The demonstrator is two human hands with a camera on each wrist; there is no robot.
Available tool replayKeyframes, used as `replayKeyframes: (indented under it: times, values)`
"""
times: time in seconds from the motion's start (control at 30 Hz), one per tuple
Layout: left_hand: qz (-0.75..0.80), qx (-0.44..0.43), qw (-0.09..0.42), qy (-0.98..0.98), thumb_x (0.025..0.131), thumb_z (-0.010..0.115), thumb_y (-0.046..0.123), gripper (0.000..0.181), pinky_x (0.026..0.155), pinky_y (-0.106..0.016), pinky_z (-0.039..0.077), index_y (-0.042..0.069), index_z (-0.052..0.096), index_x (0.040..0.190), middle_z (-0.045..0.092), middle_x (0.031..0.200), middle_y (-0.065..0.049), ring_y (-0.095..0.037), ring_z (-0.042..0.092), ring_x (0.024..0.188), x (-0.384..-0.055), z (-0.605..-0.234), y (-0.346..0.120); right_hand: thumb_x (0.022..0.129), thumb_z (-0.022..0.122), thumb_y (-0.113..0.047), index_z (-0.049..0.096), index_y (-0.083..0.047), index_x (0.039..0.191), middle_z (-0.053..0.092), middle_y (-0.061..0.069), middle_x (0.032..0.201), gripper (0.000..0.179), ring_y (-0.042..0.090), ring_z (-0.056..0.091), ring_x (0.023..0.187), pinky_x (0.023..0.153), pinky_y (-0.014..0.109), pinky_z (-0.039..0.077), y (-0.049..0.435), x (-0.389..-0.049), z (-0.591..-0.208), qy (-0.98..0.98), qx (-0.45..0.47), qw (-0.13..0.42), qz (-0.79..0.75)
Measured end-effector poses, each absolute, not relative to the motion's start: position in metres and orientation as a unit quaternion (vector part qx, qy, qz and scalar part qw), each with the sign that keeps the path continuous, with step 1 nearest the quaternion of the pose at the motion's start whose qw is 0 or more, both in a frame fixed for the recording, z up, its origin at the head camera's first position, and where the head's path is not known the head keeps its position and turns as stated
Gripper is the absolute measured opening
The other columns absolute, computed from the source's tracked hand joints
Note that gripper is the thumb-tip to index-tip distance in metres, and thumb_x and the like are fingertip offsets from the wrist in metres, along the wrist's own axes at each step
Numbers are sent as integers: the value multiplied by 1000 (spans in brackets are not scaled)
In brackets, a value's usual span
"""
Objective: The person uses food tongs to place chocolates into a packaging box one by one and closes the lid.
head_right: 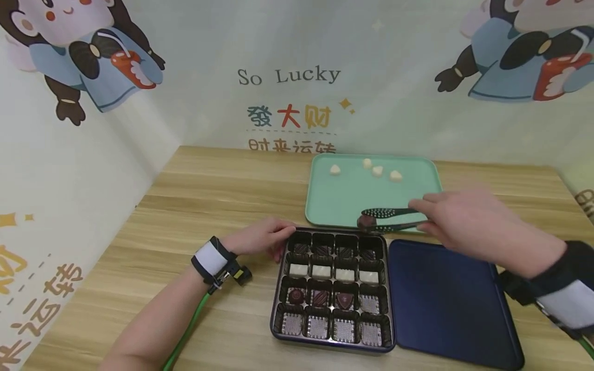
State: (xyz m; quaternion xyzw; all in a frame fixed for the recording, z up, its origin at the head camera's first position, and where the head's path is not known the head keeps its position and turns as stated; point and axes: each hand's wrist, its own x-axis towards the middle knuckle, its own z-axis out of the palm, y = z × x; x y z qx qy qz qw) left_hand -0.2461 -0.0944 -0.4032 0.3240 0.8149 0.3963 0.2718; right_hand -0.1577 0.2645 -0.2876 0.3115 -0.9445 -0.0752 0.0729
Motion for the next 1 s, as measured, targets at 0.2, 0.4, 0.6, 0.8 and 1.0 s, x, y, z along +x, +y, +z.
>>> replayKeyframes:
  times: [0.2,0.4,0.6,0.8,1.0]
  values:
    - [387,324,263,822,107,38,20,34,56,-32,56,6,52,80,60,66,-8,-20,62,55,-248,-402,-95,74,82,-27,70,-7,113,66,1,89,45,15,61,62,48,33,48,267,-111,-301,-945,313,35,-89]
    - [391,330,261,819,107,39,20,34,55,-32,56,6,50,78,60,66,-8,-20,63,55,-248,-405,-94,74,83,-33,71,-13,110,69,5,97,42,25,67,74,57,39,54,260,-91,-312,-945,304,-18,-119]
    - [390,333,259,818,107,39,20,35,54,-31,56,6,51,78,60,65,-8,-19,63,54,-248,-407,-93,76,81,-33,71,-15,102,66,-1,89,33,20,64,70,52,32,51,241,-94,-309,-924,344,-50,-157]
    - [389,335,256,819,107,39,21,35,54,-31,56,6,52,79,60,64,-7,-19,63,54,-248,-407,-94,73,84,-14,64,-15,78,46,-5,65,20,13,41,51,41,25,35,212,-98,-308,-897,392,-8,-205]
    - [396,332,261,816,107,39,19,35,54,-31,56,5,51,78,59,64,-8,-19,63,53,-247,-406,-93,68,82,-3,53,-13,57,43,0,53,33,17,47,45,38,27,41,185,-101,-314,-872,409,34,-267]
